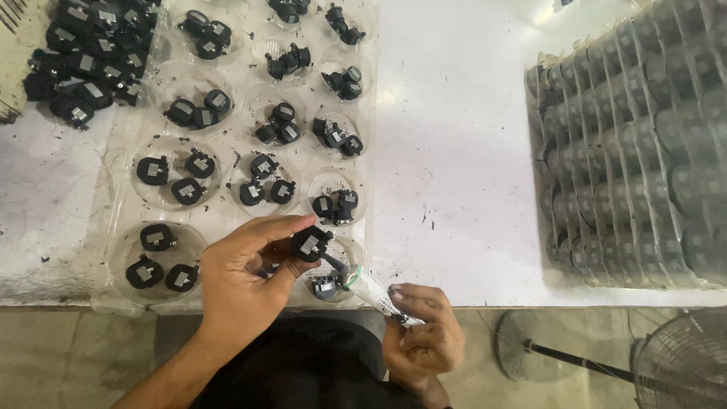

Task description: The person sits at a workbench and applies glue from a tube onto small black plastic components, placing each glued component into a plastic tray. They occasionally wipe the glue tube with a cloth and pick new components one at a time from the trays.

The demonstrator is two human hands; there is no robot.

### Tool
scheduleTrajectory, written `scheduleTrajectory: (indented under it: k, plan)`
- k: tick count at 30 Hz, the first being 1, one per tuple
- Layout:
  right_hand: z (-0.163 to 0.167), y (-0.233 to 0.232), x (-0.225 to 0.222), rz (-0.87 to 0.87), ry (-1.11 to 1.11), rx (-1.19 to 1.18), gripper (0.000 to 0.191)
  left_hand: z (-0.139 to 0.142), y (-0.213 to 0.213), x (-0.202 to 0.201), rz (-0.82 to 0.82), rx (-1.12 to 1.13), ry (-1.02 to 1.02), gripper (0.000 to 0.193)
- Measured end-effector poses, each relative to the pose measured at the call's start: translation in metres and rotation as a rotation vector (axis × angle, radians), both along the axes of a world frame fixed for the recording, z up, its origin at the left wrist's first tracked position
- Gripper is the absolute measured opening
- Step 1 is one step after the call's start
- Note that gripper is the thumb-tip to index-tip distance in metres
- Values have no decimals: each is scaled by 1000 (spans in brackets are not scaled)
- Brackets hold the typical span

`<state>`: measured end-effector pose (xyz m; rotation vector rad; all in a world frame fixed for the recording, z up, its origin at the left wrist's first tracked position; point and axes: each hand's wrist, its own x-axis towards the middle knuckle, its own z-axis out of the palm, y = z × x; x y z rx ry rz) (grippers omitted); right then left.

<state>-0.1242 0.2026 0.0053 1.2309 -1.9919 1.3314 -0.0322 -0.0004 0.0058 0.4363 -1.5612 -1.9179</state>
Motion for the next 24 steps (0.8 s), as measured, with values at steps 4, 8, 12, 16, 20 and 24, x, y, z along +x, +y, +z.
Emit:
scheduleTrajectory:
  k: [4,8,12,16,20,24]
  plan:
    - [4,-4,-4,24,52,15,48,-3,-2,0,-39,9,10,44]
    - [4,-8,-6,28,62,-29,45,-7,-2,-1,-71,67,14,46]
    - [3,-8,-5,22,61,-35,45,-9,0,1,-62,76,-3,46]
    - [3,-7,-3,13,55,-13,46,-9,0,0,-51,70,14,46]
    - [2,-5,-3,14,65,-22,46,-11,0,1,-56,87,10,47]
    - [1,-4,-3,23,79,-13,47,-16,2,1,-52,91,15,47]
